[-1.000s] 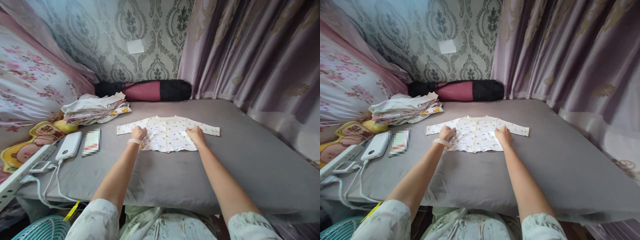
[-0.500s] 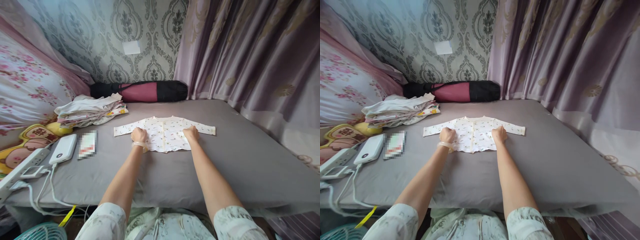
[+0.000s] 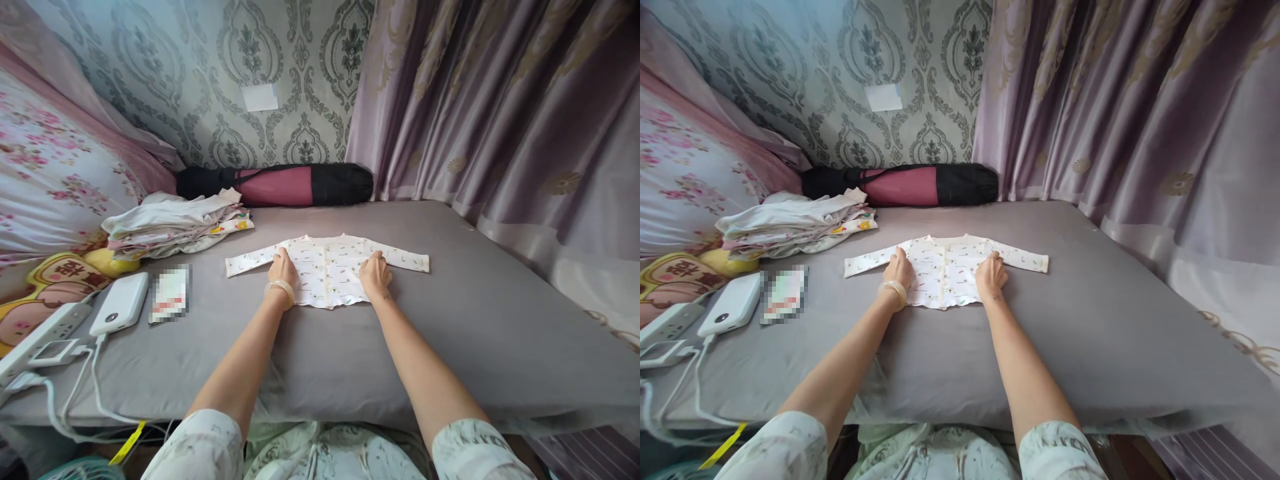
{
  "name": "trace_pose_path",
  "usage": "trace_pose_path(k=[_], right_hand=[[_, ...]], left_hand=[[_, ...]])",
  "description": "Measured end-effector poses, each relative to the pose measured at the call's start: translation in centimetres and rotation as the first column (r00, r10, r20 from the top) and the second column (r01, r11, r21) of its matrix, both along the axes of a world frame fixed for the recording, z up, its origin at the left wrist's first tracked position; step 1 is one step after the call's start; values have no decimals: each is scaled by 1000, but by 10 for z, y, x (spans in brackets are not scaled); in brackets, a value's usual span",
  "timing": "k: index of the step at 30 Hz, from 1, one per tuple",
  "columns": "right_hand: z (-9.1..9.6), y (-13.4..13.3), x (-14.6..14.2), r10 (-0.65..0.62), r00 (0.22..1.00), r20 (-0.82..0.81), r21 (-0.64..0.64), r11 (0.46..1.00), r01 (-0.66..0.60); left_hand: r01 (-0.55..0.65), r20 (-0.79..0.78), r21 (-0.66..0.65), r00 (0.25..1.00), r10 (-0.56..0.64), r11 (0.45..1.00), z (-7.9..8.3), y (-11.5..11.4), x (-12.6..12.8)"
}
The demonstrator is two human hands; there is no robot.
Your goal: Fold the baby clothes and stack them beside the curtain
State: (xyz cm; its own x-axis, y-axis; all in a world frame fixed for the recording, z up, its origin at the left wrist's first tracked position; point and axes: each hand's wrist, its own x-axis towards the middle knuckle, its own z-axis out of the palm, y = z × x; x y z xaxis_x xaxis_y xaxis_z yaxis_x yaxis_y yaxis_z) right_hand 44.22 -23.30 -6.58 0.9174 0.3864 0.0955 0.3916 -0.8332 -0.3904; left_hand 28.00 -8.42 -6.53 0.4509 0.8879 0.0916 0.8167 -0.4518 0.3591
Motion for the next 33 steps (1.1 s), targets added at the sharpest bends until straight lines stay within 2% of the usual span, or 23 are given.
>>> trace_pose_path(k=[5,10,13,15,17,19,23,30,33], right_hand=[[-7,-4,1,176,980,95,-137,977,-162],[1,-13,7,267,959,97,-234,943,-238],[6,-14,2,321,938,135,-257,925,-279],[5,-11,-7,442,874,201,-237,888,-394],[-1,-8,-18,565,799,206,-218,822,-526],[-8,-5,-26,620,774,131,-215,780,-588],[-19,-3,-29,602,798,13,-230,779,-584],[-19,-5,-31,597,802,28,-185,792,-582],[-10,-5,-22,623,777,-95,-125,767,-630]], left_hand=[[114,-189,-11,975,-114,993,0,6,-7],[230,-306,-48,923,-234,972,4,16,-19],[256,-332,61,917,-223,965,7,12,-20],[334,-311,190,912,-266,923,5,5,-16],[482,-298,237,862,-409,843,-2,-2,-11],[583,-311,145,794,-522,800,-11,-5,-7],[571,-350,-84,750,-561,817,-23,5,-8],[646,-379,-94,680,-628,757,-22,16,-20],[636,-387,-146,668,-636,758,-15,21,-17]])
